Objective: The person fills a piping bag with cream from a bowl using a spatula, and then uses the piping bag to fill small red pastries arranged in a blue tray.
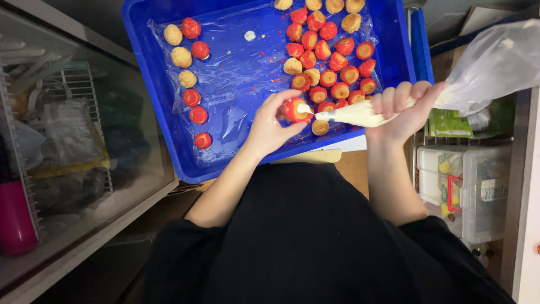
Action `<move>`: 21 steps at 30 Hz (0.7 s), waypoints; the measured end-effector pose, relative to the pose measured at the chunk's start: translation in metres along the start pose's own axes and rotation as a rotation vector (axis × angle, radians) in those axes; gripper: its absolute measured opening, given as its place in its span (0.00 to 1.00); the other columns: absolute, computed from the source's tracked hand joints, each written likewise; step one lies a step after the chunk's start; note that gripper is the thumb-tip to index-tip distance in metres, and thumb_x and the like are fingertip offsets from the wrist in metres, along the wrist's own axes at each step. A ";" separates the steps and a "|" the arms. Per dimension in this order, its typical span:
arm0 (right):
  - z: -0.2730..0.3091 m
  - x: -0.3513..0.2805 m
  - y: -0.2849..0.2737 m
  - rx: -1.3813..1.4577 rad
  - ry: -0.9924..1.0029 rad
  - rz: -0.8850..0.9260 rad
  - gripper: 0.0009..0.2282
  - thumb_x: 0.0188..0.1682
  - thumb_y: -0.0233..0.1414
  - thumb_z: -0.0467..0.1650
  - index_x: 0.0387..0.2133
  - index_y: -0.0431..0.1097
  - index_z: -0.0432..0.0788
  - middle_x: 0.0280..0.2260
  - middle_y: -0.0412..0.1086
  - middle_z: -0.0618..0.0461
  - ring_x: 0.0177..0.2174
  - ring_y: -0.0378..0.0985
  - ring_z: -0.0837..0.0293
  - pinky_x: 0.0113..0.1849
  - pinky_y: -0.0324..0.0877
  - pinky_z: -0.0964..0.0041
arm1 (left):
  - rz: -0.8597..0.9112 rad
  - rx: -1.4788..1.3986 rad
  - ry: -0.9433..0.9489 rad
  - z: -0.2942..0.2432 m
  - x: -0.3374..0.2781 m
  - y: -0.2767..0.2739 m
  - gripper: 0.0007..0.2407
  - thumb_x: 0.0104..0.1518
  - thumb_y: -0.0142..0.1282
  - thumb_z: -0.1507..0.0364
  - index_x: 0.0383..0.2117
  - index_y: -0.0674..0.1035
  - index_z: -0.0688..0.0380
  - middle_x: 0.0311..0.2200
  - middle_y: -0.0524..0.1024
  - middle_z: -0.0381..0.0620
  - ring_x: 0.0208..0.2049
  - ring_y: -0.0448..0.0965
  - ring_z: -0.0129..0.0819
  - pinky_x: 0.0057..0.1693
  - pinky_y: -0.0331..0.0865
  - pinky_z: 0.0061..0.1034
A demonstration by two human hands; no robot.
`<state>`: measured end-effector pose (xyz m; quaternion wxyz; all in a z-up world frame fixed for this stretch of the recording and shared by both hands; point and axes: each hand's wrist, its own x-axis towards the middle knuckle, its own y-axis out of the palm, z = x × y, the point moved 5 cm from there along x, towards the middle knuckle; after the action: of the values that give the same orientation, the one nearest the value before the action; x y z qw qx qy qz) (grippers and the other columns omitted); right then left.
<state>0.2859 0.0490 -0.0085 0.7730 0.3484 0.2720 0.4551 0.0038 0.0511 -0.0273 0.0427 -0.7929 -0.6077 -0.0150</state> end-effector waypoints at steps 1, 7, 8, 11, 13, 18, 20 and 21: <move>0.001 0.005 -0.008 0.024 0.002 0.001 0.21 0.64 0.39 0.48 0.26 0.55 0.48 0.14 0.48 0.58 0.12 0.45 0.65 0.16 0.46 0.69 | -0.031 -0.037 0.002 0.006 -0.002 -0.004 0.25 0.49 0.71 0.79 0.54 0.74 0.56 0.49 0.75 0.45 0.46 0.80 0.29 0.50 0.78 0.24; 0.014 0.036 -0.051 0.129 0.117 0.079 0.24 0.63 0.38 0.49 0.23 0.59 0.48 0.14 0.49 0.58 0.12 0.48 0.65 0.16 0.48 0.69 | -0.257 -0.126 -0.051 0.046 -0.010 -0.067 0.23 0.51 0.69 0.83 0.52 0.71 0.58 0.50 0.75 0.44 0.51 0.81 0.31 0.55 0.79 0.26; 0.017 0.040 -0.057 0.124 0.129 0.088 0.24 0.63 0.38 0.49 0.23 0.59 0.48 0.14 0.49 0.58 0.12 0.48 0.64 0.16 0.49 0.69 | -0.281 -0.121 -0.054 0.050 -0.009 -0.080 0.23 0.51 0.69 0.83 0.52 0.71 0.58 0.50 0.75 0.44 0.51 0.81 0.31 0.55 0.79 0.26; 0.021 0.050 -0.073 0.137 0.194 0.113 0.25 0.63 0.37 0.50 0.23 0.59 0.48 0.14 0.49 0.58 0.12 0.49 0.64 0.17 0.50 0.68 | -0.326 -0.108 -0.056 0.049 -0.011 -0.102 0.23 0.51 0.69 0.84 0.52 0.71 0.59 0.50 0.75 0.44 0.51 0.81 0.32 0.56 0.78 0.27; 0.021 0.057 -0.081 0.162 0.228 0.107 0.25 0.63 0.36 0.50 0.23 0.59 0.48 0.14 0.49 0.58 0.12 0.49 0.63 0.18 0.51 0.68 | -0.306 -0.098 -0.034 0.040 -0.005 -0.102 0.24 0.50 0.69 0.84 0.52 0.71 0.59 0.51 0.74 0.44 0.52 0.80 0.32 0.57 0.78 0.27; 0.032 0.067 -0.093 0.112 0.238 0.106 0.26 0.64 0.36 0.51 0.22 0.59 0.48 0.14 0.50 0.58 0.12 0.48 0.64 0.19 0.51 0.67 | -0.218 -0.258 -0.023 0.008 0.014 -0.053 0.24 0.52 0.68 0.86 0.54 0.72 0.59 0.52 0.73 0.43 0.54 0.78 0.31 0.62 0.75 0.28; 0.039 0.071 -0.089 0.189 0.305 0.158 0.25 0.63 0.36 0.50 0.21 0.59 0.48 0.13 0.51 0.59 0.13 0.50 0.64 0.20 0.53 0.69 | -0.172 -0.379 -0.046 -0.003 0.021 -0.031 0.24 0.52 0.67 0.86 0.55 0.72 0.59 0.53 0.72 0.43 0.55 0.77 0.31 0.63 0.74 0.28; 0.044 0.074 -0.085 0.227 0.336 0.183 0.25 0.63 0.36 0.49 0.21 0.59 0.48 0.13 0.51 0.59 0.13 0.51 0.65 0.20 0.54 0.69 | -0.149 -0.459 -0.077 -0.007 0.022 -0.021 0.24 0.52 0.66 0.87 0.55 0.72 0.59 0.52 0.72 0.42 0.55 0.76 0.30 0.62 0.74 0.28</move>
<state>0.3941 0.0728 -0.0567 0.6279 0.3756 0.4138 0.5416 -0.0100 0.0772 -0.0172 -0.1630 -0.7346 -0.6465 -0.1256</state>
